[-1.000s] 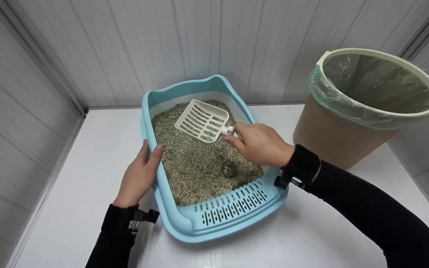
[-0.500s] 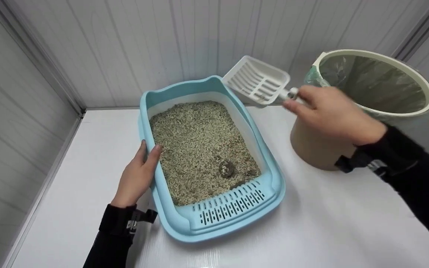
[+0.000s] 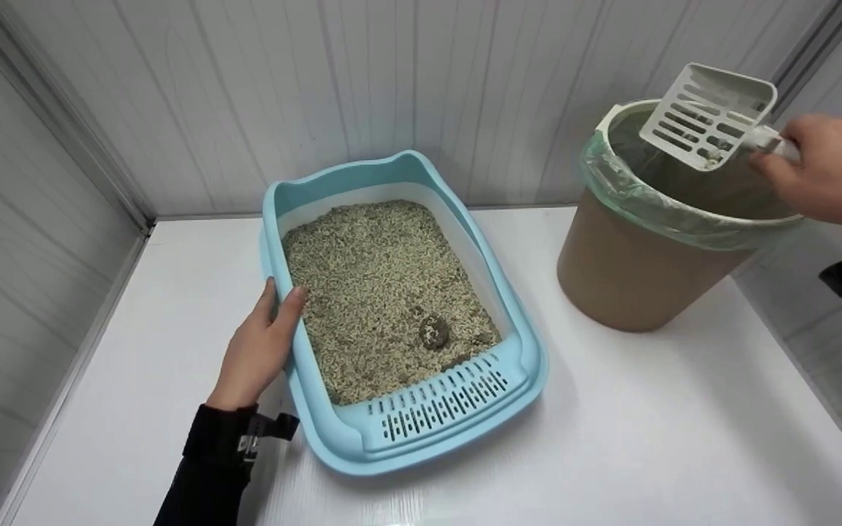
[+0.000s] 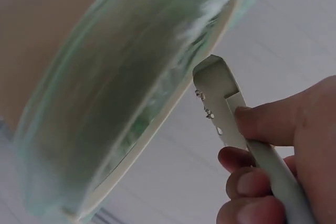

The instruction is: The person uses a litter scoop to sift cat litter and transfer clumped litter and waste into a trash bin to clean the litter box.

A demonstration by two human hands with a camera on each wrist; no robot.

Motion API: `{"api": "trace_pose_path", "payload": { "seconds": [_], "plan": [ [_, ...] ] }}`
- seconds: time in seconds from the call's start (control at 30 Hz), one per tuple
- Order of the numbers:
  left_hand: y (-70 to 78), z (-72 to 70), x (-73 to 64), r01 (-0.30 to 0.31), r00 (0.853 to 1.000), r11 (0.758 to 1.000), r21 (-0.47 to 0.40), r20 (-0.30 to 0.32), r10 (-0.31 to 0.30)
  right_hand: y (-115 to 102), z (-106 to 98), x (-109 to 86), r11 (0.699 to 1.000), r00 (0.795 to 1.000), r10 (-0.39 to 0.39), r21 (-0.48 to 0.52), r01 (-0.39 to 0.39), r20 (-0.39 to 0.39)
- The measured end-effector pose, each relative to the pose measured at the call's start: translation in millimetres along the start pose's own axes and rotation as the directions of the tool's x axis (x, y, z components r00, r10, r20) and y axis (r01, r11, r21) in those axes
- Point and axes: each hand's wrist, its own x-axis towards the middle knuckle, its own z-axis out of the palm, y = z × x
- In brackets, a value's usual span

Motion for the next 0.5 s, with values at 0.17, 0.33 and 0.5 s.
{"api": "trace_pose_path", "payload": {
  "seconds": [0.17,0.33,0.5],
  "plan": [
    [-1.4,-0.5,-0.1,-0.005,1.000,1.000,-0.005,-0.005,0.005,11,13,-0.3,0.994,0.985,-0.108,-0.047,0.102,-0.132],
    [-1.3,-0.5,-0.1,-0.002,1.000,1.000,-0.005,-0.011,0.002,18,32,-0.1,0.914,0.817,-0.402,-0.231,0.333,-0.413],
    [-1.0,-1.1,-0.5,0.010,1.000,1.000,0.004,-0.017,-0.010,24,41,4.2,0.854,0.704,-0.517,-0.353,0.384,-0.486]
  ]
}}
